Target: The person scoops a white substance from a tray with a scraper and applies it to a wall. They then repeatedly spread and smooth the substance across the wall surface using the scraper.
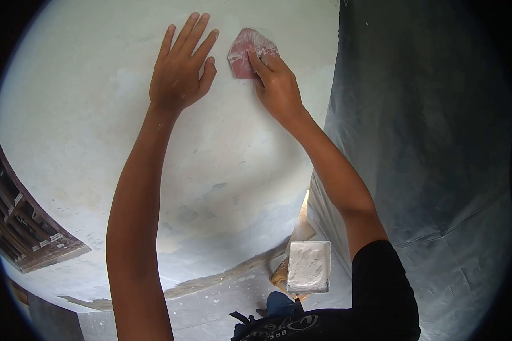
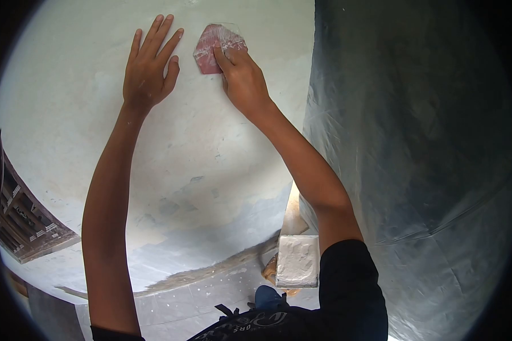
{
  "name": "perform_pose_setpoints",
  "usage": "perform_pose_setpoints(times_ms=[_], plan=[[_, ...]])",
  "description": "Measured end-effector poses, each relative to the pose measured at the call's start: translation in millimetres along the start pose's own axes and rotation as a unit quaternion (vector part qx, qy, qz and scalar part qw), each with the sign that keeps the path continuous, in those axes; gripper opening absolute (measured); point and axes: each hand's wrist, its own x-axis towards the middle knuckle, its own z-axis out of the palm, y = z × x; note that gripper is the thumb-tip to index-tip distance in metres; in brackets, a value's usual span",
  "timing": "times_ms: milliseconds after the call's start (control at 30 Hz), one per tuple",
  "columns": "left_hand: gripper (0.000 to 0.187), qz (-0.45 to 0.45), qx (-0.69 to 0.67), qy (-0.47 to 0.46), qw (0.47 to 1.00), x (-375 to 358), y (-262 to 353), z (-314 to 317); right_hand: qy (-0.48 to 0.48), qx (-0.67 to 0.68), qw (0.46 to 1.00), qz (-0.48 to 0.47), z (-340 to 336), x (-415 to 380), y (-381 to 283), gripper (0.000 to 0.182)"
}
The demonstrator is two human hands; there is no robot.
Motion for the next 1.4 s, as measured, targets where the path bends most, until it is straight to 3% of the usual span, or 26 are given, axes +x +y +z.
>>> perform_pose_setpoints(times_ms=[200,367,433,533,700,767,867,933,1100,1300,1400], plan=[[0.049,-0.013,-0.042,-0.012,0.999,-1,1,1,-0.059,0.054,0.994,0.074,-3,-35,-16,0.061],[0.045,-0.008,-0.034,-0.002,0.999,1,1,-1,-0.031,0.087,0.987,0.134,10,-80,-50,0.067],[0.049,-0.008,-0.046,-0.012,0.999,-1,4,-3,-0.104,0.168,0.963,0.182,-4,-102,-86,0.065],[0.049,-0.012,-0.046,-0.012,0.999,3,0,-5,-0.073,0.290,0.935,0.191,-35,-102,-109,0.062],[0.048,-0.013,-0.043,-0.011,0.999,1,3,-4,0.080,0.201,0.954,0.205,-49,-11,-34,0.053],[0.048,-0.016,-0.039,-0.014,0.999,1,2,-4,0.102,0.071,0.983,0.137,-38,7,-7,0.053],[0.048,-0.016,-0.039,-0.015,0.999,1,2,-3,0.099,-0.034,0.991,0.084,-21,11,6,0.055],[0.048,-0.014,-0.042,-0.016,0.999,0,2,-3,0.034,-0.089,0.995,0.019,-8,-2,6,0.057],[0.048,-0.015,-0.041,-0.012,0.999,0,1,-2,-0.047,-0.032,0.998,0.015,-10,-69,-39,0.064],[0.048,-0.011,-0.039,-0.007,0.999,-2,0,-1,0.087,-0.059,0.994,-0.019,-24,-5,-14,0.061],[0.042,0.000,-0.006,0.009,1.000,0,0,-2,0.095,-0.081,0.992,-0.022,-13,9,4,0.061]])
